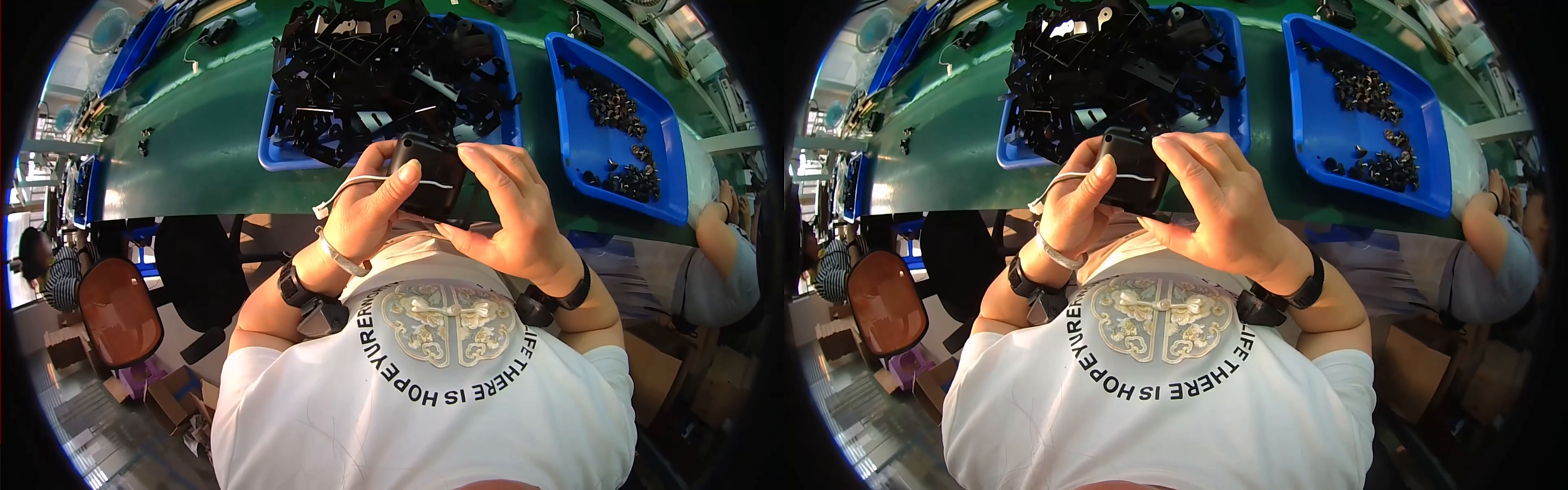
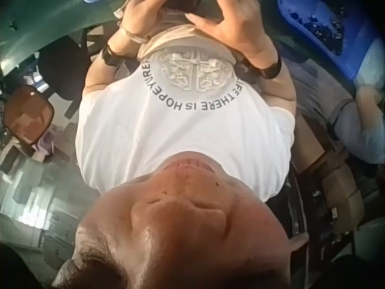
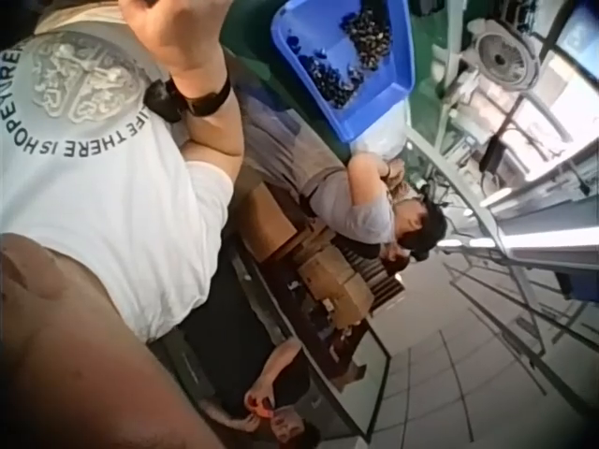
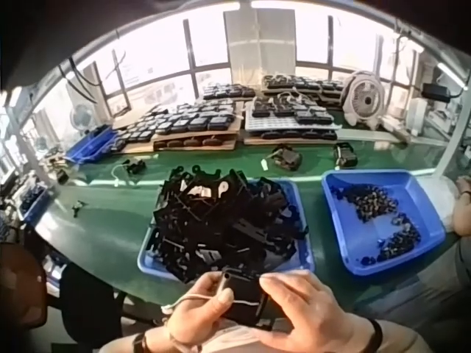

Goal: The person assembles a device by hand, picking up a black housing and a bracket, fitting them together, and inserting a screw from a blue tray. After pressing the components together, the person places the unit on a rack and repeats the process.

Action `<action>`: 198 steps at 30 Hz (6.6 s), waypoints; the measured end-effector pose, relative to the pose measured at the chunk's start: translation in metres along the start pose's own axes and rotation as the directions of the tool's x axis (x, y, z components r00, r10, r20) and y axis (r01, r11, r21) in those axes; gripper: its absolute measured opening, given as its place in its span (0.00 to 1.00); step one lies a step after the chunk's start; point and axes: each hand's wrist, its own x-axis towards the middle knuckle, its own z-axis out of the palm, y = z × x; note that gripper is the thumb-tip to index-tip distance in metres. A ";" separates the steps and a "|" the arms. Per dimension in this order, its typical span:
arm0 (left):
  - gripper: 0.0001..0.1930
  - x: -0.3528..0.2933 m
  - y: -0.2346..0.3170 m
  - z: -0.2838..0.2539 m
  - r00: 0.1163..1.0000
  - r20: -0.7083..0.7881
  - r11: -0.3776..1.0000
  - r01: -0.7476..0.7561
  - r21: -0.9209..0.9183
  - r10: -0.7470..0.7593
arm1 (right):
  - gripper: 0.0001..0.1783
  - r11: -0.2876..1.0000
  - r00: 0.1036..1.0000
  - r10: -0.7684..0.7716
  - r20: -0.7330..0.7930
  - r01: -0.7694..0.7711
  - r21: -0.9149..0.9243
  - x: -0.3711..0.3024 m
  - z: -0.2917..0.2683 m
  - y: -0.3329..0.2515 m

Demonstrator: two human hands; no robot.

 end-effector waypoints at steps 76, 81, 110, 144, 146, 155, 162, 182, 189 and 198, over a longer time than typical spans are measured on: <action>0.35 -0.014 0.001 -0.016 0.995 0.094 0.997 -0.016 -0.079 0.023 | 0.14 0.815 0.951 0.260 0.169 -0.310 0.489 0.021 -0.020 -0.003; 0.35 -0.018 -0.001 -0.017 0.994 0.108 0.999 0.000 -0.034 0.004 | 0.13 0.897 0.983 0.159 0.093 -0.183 0.402 0.018 -0.007 -0.002; 0.35 -0.006 0.003 0.002 0.999 -0.018 0.992 -0.037 0.123 0.040 | 0.11 1.000 0.990 0.021 -0.137 -0.020 0.011 0.007 0.008 0.001; 0.31 0.002 0.016 0.002 0.987 0.056 0.947 -0.158 0.281 0.148 | 0.10 0.968 0.976 0.218 0.007 -0.217 0.129 0.011 -0.001 -0.004; 0.31 0.001 0.016 0.000 0.987 0.079 0.935 -0.157 0.317 0.139 | 0.10 0.982 0.983 0.183 0.032 -0.184 0.044 0.011 0.000 -0.003; 0.31 0.001 0.014 -0.005 0.985 0.076 0.930 -0.174 0.322 0.158 | 0.15 0.983 0.985 0.169 0.045 -0.172 0.061 0.013 0.000 0.000; 0.32 0.003 0.010 -0.002 0.985 0.082 0.950 -0.168 0.263 0.152 | 0.18 0.981 0.982 0.189 0.009 -0.189 0.050 0.008 0.007 0.001; 0.32 -0.002 0.005 -0.003 0.989 0.057 0.916 -0.145 0.375 0.133 | 0.17 0.973 0.973 0.221 0.068 -0.225 0.054 0.004 0.003 0.001; 0.31 0.004 0.004 0.002 0.987 0.051 0.946 -0.163 0.279 0.155 | 0.23 0.898 0.907 0.396 0.145 -0.416 0.145 0.005 0.015 0.014; 0.32 0.005 -0.002 0.001 0.978 -0.103 0.981 -0.172 0.084 0.181 | 0.35 0.834 0.965 0.258 0.042 -0.244 0.495 -0.012 0.021 0.003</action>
